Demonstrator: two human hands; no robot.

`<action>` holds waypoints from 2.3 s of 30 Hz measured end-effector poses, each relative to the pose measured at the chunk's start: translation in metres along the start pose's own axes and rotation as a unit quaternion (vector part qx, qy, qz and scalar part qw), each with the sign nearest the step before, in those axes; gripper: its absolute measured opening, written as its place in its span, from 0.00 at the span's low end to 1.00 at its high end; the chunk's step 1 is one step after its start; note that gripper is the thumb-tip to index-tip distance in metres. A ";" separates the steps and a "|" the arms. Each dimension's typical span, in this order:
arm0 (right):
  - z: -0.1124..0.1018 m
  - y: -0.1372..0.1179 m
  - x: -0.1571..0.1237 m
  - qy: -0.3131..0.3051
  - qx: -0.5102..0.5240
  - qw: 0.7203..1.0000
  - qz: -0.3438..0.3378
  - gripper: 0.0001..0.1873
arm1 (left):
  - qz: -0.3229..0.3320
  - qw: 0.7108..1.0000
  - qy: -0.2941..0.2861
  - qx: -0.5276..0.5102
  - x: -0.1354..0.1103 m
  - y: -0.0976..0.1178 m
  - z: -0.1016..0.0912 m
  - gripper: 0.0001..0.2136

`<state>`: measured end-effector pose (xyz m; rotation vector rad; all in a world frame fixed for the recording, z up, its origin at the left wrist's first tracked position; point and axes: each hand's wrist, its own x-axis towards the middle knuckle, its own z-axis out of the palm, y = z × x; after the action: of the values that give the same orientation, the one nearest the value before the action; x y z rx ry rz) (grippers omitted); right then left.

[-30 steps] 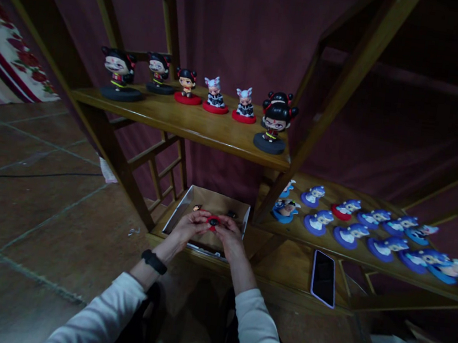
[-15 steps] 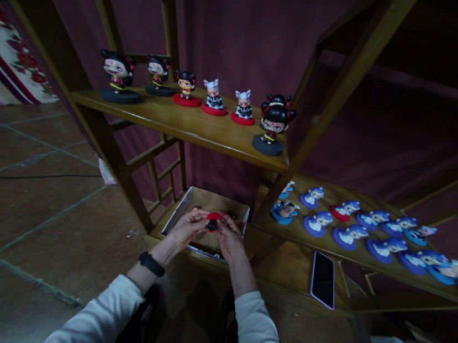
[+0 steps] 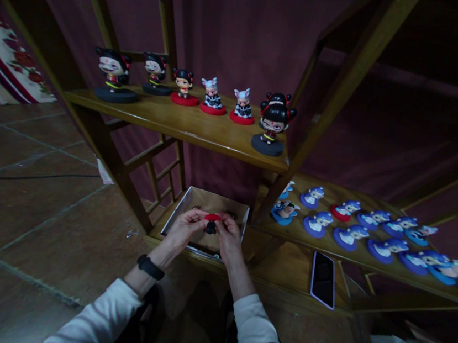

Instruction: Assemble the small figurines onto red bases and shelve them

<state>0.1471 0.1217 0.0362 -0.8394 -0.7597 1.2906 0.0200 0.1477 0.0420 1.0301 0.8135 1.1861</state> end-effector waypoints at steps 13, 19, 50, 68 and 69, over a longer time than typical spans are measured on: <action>-0.014 0.026 0.007 0.052 0.060 0.988 0.129 0.14 | -0.116 0.992 0.048 -0.033 0.001 -0.012 0.000 0.17; -0.021 0.029 0.011 0.055 0.068 0.985 0.150 0.09 | -0.159 0.986 0.029 -0.031 0.001 -0.014 -0.005 0.20; -0.011 0.004 -0.067 0.000 0.052 0.991 0.122 0.16 | -0.017 0.983 -0.007 0.180 -0.064 -0.009 0.002 0.18; -0.020 0.022 -0.149 0.011 0.022 0.994 0.109 0.10 | 0.140 0.858 -0.044 0.492 -0.163 -0.018 0.009 0.21; -0.021 0.023 -0.150 0.021 0.024 0.994 0.106 0.11 | 0.151 0.845 -0.052 0.511 -0.165 -0.016 0.010 0.22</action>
<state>0.1348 -0.0270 0.0036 -0.9232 -0.6161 1.4684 0.0006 -0.0163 0.0273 2.1425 1.2674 0.8953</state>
